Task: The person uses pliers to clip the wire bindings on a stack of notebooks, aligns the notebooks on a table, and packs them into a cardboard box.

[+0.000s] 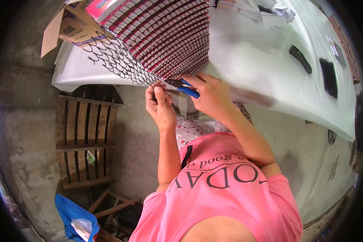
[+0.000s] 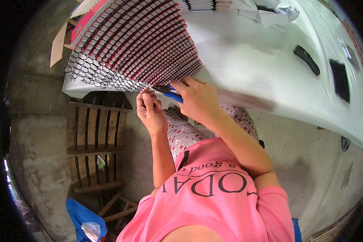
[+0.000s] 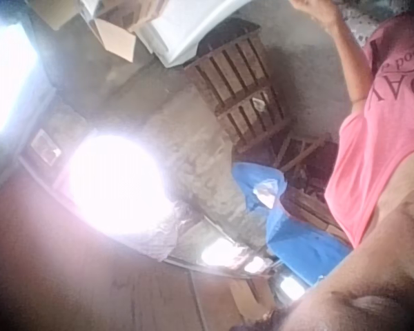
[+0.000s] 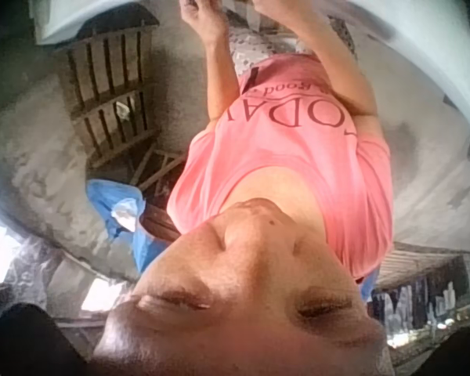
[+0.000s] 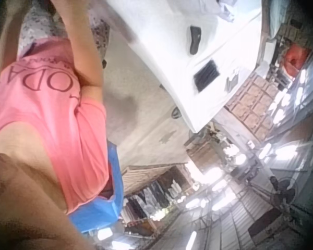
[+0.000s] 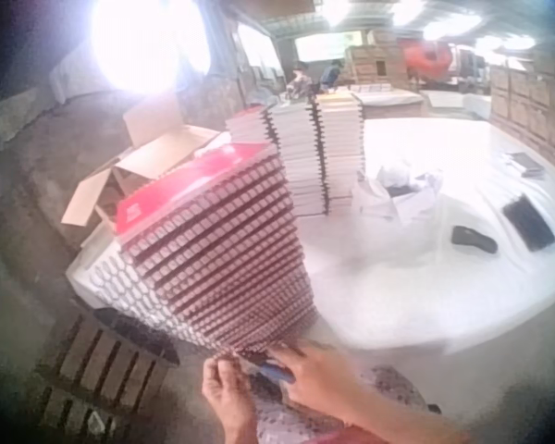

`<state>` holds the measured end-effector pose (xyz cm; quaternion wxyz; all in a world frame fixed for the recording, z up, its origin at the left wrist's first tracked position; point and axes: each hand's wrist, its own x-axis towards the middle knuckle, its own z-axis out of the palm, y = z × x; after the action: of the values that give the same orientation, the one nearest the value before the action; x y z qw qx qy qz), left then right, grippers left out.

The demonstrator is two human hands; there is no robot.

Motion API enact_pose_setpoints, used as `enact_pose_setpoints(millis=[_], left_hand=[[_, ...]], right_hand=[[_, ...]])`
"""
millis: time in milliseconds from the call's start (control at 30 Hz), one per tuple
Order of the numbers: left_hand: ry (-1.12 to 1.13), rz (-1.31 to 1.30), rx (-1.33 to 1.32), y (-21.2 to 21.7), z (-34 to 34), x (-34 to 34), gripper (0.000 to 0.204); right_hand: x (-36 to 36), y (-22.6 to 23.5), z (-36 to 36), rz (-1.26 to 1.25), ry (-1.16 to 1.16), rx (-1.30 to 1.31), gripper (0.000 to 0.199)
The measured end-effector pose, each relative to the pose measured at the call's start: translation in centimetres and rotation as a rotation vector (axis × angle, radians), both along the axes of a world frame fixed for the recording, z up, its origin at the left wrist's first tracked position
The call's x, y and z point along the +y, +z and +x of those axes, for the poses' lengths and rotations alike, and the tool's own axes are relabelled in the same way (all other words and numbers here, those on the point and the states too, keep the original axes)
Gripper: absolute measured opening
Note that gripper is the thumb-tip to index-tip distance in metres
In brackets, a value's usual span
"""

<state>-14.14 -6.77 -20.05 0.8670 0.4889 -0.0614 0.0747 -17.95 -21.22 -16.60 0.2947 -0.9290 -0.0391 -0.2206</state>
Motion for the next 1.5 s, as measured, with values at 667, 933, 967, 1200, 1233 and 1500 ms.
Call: enact_pose_setpoints(millis=[667,933,967,1200,1233,1500], left_hand=[[-0.045,0.001,-0.076,2.5,0.8,0.5,0.007],[0.044,0.101,-0.118,1.9,0.9,0.6,0.014],[0.044,0.099,-0.130,1.7,0.8,0.6,0.015],[0.072,0.122,-0.133,1.6,0.6,0.5,0.014],[0.071,0.126,-0.134,1.6,0.6,0.5,0.015],[-0.047,-0.251,0.032,1.3,0.7,0.0,0.019]], right_hand=[[1.0,2.0,-0.5,-0.161,-0.062,-0.063,0.039],[0.4,3.3,-1.3,-0.129,-0.077,-0.107,0.045],[0.4,3.3,-1.2,-0.131,-0.091,-0.120,0.046],[1.3,3.5,-0.8,-0.140,-0.115,-0.109,0.043],[1.4,3.6,-0.8,-0.124,-0.110,-0.087,0.041],[0.7,1.9,-0.2,0.013,-0.022,-0.021,0.040]])
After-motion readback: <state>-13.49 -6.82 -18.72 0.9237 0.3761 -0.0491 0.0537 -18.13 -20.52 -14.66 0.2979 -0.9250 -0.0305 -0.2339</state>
